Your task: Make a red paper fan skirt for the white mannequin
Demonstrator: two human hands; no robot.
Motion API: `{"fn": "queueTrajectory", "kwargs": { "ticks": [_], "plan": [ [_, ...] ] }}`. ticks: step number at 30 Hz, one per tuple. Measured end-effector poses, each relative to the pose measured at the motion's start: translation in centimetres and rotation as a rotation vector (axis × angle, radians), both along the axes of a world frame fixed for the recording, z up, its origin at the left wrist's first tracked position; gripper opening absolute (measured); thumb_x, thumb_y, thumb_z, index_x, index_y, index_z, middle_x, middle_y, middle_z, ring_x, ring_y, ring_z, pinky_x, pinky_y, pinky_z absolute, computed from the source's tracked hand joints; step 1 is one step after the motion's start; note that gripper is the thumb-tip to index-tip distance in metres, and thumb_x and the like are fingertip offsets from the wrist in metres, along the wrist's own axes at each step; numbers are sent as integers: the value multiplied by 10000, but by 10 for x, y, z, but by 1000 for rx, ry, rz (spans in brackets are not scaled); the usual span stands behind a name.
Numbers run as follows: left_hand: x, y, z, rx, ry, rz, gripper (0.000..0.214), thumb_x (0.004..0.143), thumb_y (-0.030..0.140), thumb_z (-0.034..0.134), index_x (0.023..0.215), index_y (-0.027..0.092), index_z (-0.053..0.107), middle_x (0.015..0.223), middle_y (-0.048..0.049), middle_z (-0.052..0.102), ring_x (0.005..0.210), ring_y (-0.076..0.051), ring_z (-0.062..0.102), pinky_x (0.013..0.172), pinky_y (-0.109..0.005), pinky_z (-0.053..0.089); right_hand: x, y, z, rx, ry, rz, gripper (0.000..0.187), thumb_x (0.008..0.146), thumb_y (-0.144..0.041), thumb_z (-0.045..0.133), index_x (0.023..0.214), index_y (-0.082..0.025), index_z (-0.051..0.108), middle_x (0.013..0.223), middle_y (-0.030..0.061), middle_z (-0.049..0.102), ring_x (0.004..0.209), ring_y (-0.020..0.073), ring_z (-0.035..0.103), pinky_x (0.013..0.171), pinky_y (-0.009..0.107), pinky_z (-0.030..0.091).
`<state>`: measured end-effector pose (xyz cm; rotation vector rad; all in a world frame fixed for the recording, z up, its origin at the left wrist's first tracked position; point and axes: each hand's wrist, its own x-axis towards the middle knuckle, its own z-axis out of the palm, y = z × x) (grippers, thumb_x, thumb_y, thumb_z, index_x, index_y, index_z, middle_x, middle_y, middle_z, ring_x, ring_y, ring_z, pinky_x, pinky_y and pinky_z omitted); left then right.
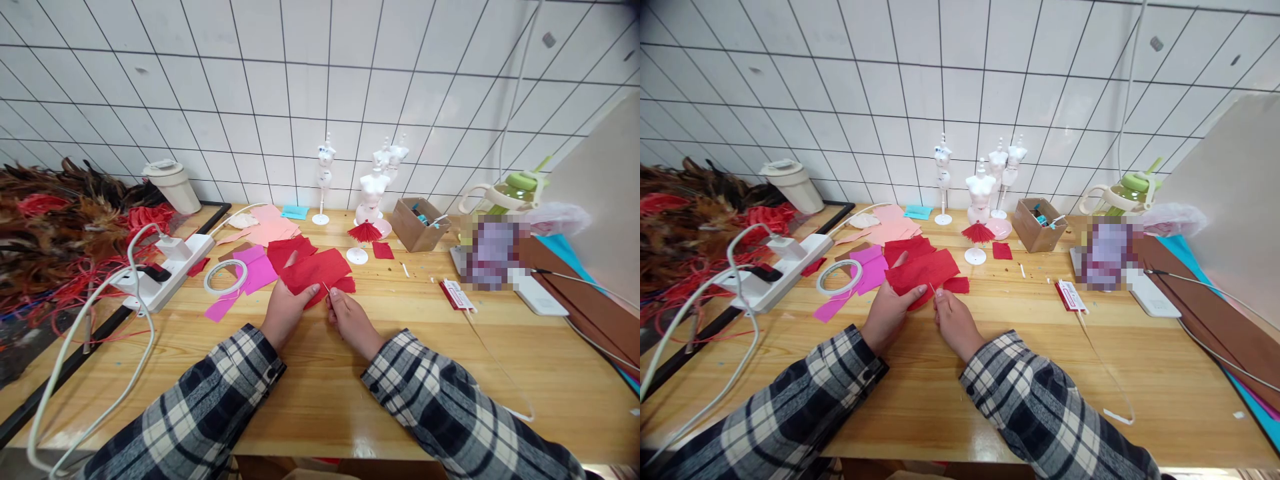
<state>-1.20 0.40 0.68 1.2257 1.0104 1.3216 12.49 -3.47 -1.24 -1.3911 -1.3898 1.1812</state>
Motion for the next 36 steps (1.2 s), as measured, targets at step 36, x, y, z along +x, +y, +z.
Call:
{"fn": "queueTrajectory", "kwargs": {
  "ticks": [36],
  "plan": [
    [6, -6, 2, 29, 24, -13, 873, 711, 249, 753, 1457, 221, 302, 1342, -112, 571, 1217, -232, 548, 1076, -406, 390, -1, 3, -6, 41, 13, -25, 434, 944, -562, 256, 705, -232, 404, 527, -43, 417, 503, 145, 418, 505, 269, 335]
  ]
}}
